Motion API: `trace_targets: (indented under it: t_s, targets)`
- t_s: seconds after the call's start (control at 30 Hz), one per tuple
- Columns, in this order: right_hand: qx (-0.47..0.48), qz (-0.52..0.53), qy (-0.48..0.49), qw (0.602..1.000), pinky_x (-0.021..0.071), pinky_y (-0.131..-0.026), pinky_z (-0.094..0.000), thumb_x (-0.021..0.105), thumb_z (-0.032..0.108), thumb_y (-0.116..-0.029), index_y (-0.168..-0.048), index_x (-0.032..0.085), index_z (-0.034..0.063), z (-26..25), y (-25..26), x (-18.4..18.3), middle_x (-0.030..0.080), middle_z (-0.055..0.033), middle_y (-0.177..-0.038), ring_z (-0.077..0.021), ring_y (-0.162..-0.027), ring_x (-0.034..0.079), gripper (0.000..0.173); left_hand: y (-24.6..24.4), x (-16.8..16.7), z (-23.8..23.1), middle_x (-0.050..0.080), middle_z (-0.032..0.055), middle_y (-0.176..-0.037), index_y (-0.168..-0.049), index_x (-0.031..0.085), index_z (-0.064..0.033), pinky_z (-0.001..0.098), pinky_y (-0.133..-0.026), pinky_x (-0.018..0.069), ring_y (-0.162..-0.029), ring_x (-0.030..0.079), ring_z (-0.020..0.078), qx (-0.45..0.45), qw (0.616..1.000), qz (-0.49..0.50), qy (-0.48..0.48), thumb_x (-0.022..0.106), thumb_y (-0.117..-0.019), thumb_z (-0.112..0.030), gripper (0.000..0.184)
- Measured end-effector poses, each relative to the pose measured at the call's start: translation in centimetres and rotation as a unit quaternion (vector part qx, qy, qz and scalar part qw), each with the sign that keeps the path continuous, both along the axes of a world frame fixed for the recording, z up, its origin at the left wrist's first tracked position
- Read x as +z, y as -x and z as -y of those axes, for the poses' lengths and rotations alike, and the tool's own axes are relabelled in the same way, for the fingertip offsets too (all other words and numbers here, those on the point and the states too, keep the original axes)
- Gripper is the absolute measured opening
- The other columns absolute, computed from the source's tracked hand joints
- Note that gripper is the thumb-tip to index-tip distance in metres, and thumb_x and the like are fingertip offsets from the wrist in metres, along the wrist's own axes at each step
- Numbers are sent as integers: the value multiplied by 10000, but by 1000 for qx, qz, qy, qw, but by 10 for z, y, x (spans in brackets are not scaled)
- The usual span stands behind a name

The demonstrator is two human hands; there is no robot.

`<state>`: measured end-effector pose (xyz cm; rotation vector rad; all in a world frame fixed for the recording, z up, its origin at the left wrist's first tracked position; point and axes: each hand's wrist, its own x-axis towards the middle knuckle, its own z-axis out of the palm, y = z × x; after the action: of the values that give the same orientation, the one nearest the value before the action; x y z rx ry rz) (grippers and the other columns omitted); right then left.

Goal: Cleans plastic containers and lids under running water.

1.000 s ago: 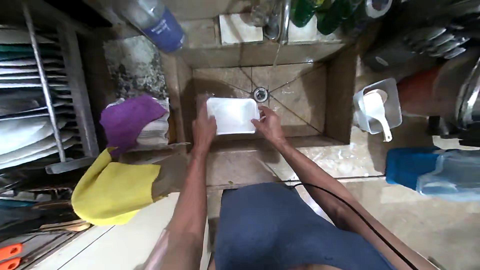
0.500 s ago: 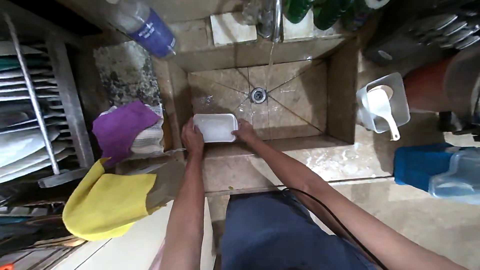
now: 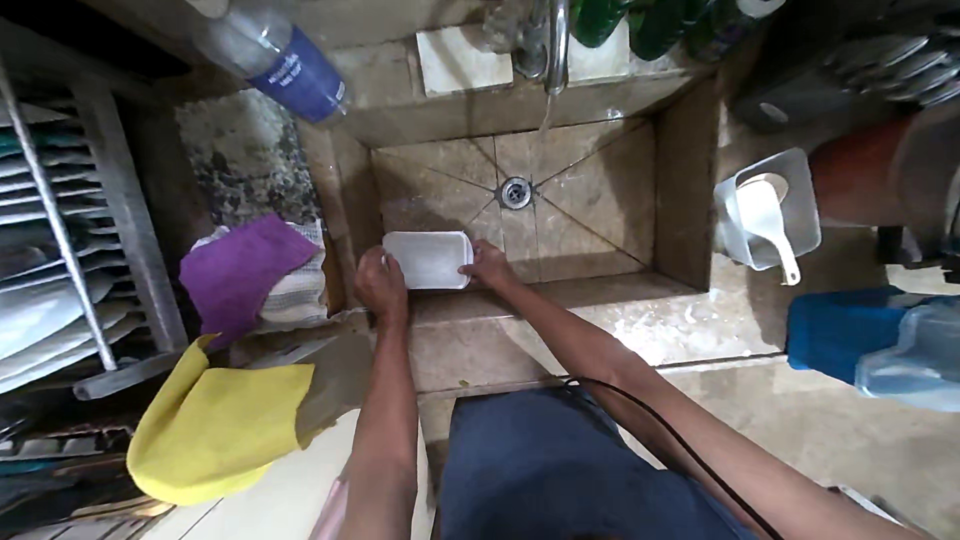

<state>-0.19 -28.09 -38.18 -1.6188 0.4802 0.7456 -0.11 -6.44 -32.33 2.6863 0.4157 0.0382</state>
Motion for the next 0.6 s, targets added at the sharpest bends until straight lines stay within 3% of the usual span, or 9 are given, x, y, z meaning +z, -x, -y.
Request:
trace_targets:
  t_s: [0.1,0.17,0.2,0.33,0.4,0.47,0.53,0.6]
  targets:
    - [45,25,18,998,612,-822,-517,866,221,-827,-1406,557,87,2,-4,9,713,-174,-1075,-302,-910,722,670,-4,23,10,701,229,-1154,-1269,628,17,540,-923,558,-1051,701,360,37,999,-9,20,508,-1042,-214,345]
    - [46,56,21,997,540,-1004,-548,885,321,-802,-1462,539,103,9,-4,7,660,-174,-1305,-314,-1157,660,777,-8,35,16,701,247,-1091,-1309,566,30,551,-852,570,-971,711,384,72,997,16,15,481,-1053,-238,381]
    - [30,82,13,996,522,-1030,-545,866,345,-817,-1504,496,105,15,-5,10,598,-177,-1407,-323,-1224,623,817,-13,41,20,704,242,-1059,-1313,552,35,545,-827,573,-933,713,382,79,996,35,13,478,-1056,-236,381]
    - [-92,196,-111,970,595,-934,-462,631,131,-950,-1622,264,132,59,-17,40,458,-144,-1562,-274,-1192,653,765,-43,59,66,702,239,-1050,-1343,515,39,528,-824,580,-920,718,357,43,995,12,91,471,-1058,-212,383]
    - [-135,190,-97,968,597,-915,-465,519,142,-1020,-1639,239,169,87,-34,51,487,-146,-1540,-270,-1170,661,680,-63,48,102,706,244,-1079,-1376,500,27,557,-850,581,-959,719,374,-13,988,-29,152,490,-1061,-232,407]
    - [-178,160,-29,970,617,-853,-463,425,220,-1105,-1616,307,169,117,-53,52,633,-137,-1371,-257,-1035,712,527,-80,25,141,723,212,-1050,-1430,472,-15,553,-845,589,-940,728,353,-62,975,-47,207,545,-1034,-216,451]
    - [-181,120,20,976,633,-766,-460,370,189,-1115,-1615,294,191,147,-67,54,693,-138,-1225,-265,-888,735,506,-94,11,171,720,204,-1132,-1526,428,-117,563,-904,573,-1012,723,351,-86,962,-103,238,564,-1027,-225,528]
    - [-179,88,37,979,639,-752,-492,428,148,-1091,-1631,269,275,166,-73,58,697,-162,-1229,-307,-903,743,576,-103,4,185,681,208,-1242,-1591,371,-224,579,-949,538,-1088,688,361,-92,943,-168,272,540,-1026,-223,590]
